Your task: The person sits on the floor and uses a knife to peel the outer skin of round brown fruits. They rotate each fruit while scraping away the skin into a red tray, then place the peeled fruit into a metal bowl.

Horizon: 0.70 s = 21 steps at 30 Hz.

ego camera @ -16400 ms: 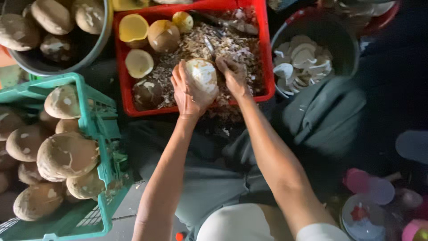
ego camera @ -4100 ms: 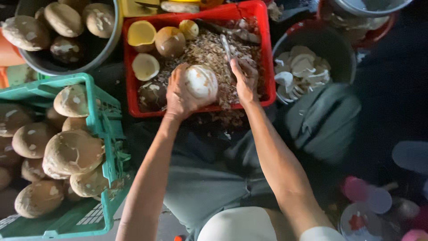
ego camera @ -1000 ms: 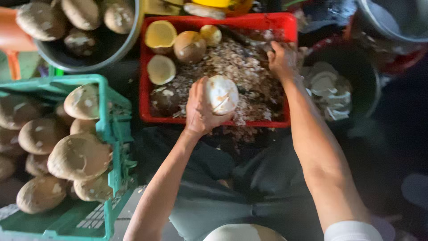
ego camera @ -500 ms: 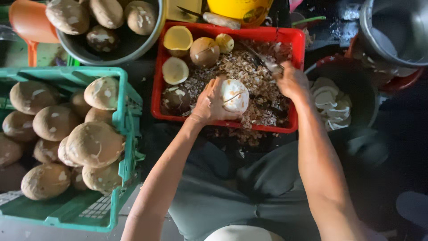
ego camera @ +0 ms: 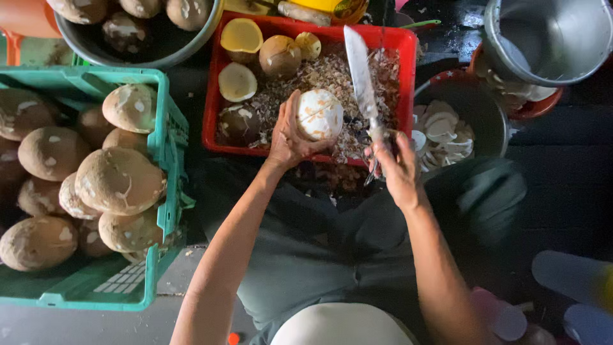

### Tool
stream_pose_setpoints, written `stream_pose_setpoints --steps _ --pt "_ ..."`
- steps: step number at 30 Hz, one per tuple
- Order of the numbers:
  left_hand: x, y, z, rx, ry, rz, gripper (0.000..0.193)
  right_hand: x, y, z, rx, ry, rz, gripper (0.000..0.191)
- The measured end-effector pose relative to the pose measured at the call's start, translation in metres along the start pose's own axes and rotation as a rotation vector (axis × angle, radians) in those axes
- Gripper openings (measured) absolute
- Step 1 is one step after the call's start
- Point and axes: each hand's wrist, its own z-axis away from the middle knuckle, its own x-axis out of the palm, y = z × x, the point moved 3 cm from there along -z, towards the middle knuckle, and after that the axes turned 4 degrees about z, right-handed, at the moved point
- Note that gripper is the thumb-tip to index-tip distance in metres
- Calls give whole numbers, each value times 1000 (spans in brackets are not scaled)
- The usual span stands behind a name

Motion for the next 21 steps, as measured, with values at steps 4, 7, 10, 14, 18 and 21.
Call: stream_pose_setpoints --steps 4,7,10,14,18,21 --pt "-3 0 7 143 76 210 139 8 -6 24 -130 29 260 35" --pt "-4 -5 10 136 74 96 133 17 -12 37 -228 76 509 47" --pt "-5 -10 10 131 70 80 125 31 -21 44 -385 78 626 48" --pt "-6 -13 9 138 63 48 117 41 -26 45 -420 119 746 46" --pt "-11 1 12 204 77 92 115 43 -28 43 -409 92 709 47" --pt "-31 24 12 328 130 560 96 42 -29 44 -366 75 735 46"
